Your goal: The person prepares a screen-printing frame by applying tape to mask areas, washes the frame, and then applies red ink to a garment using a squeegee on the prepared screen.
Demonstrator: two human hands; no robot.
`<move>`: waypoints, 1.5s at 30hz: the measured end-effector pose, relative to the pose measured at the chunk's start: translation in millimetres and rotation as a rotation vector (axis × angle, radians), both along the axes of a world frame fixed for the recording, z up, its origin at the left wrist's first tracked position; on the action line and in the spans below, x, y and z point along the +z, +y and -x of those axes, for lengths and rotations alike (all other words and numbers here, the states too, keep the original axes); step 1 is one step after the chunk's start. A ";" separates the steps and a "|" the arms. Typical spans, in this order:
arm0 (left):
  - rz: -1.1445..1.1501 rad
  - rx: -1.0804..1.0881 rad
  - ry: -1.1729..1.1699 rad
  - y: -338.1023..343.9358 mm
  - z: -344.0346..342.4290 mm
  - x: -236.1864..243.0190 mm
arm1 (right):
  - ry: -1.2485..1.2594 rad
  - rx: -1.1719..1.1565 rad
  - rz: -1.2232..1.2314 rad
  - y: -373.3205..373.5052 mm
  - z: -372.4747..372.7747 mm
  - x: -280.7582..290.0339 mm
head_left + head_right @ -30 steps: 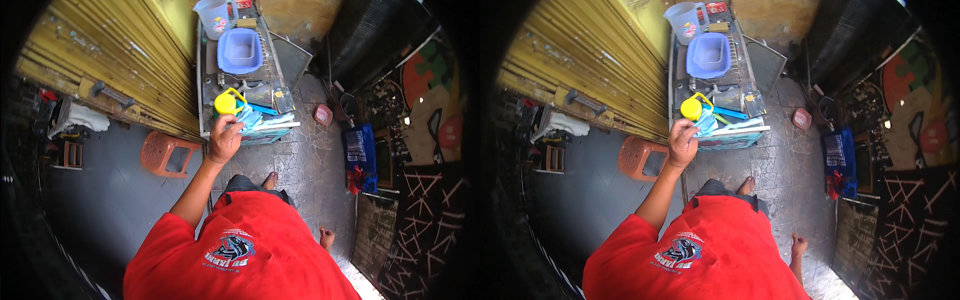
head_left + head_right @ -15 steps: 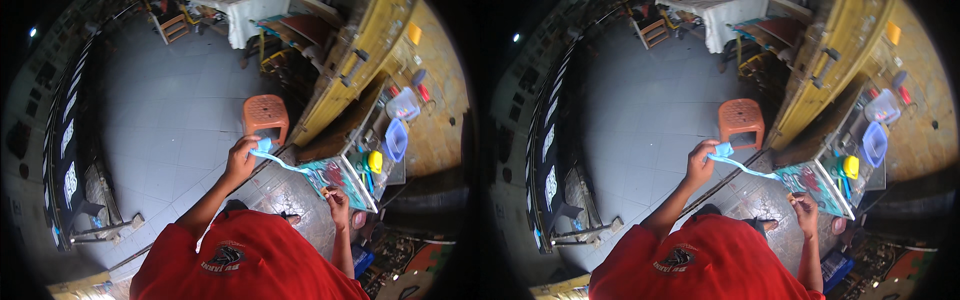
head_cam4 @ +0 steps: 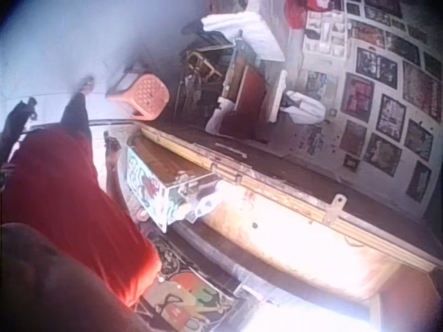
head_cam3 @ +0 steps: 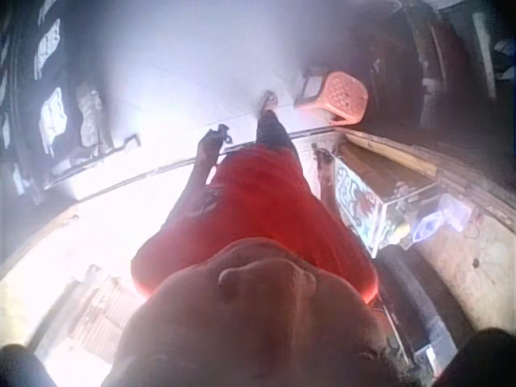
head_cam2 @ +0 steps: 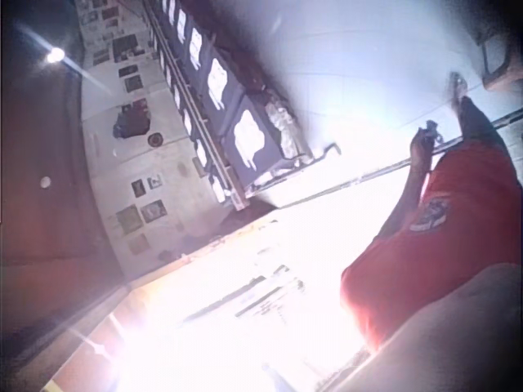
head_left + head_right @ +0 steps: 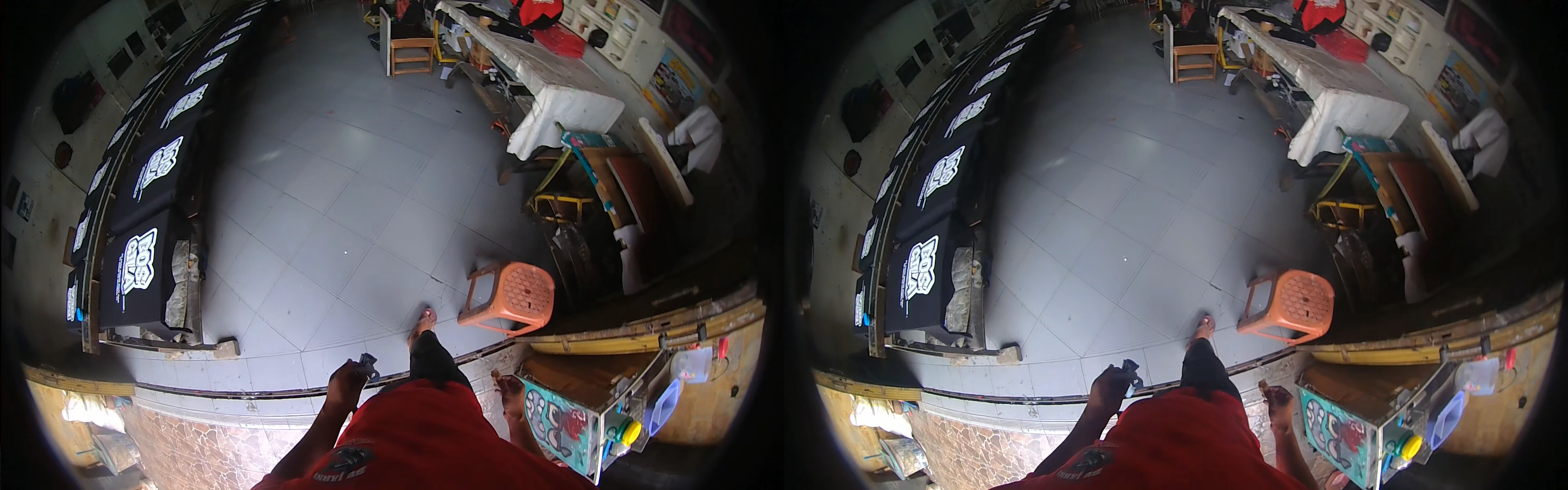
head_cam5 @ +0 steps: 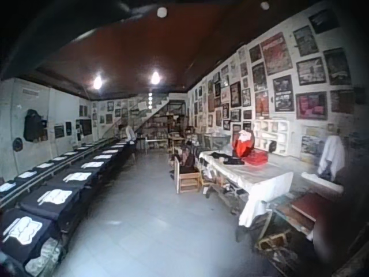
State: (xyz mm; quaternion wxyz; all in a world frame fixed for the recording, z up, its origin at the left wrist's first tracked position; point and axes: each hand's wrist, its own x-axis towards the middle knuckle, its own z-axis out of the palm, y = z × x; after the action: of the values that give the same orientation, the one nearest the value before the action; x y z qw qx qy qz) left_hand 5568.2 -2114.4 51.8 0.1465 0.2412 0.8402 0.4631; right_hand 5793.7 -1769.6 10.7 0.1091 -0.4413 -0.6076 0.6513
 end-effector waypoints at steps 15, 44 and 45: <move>0.367 0.066 0.359 63.1 426.0 20.7 | 0.203 0.406 -0.273 207.9 674.6 86.6; -1.366 0.888 -1.157 312.5 1486.2 -92.7 | 0.029 0.280 -0.719 486.1 1617.7 58.4; -1.352 0.875 -1.128 322.8 1510.6 -91.7 | 0.051 0.303 -0.736 499.1 1680.6 74.0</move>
State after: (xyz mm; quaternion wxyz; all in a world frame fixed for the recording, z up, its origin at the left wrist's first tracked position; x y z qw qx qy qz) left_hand 4057.5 -1791.6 -39.8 0.1729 -0.3146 0.2202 0.9070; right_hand 4113.2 -1270.5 84.7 0.1775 -0.2620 -0.8557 0.4095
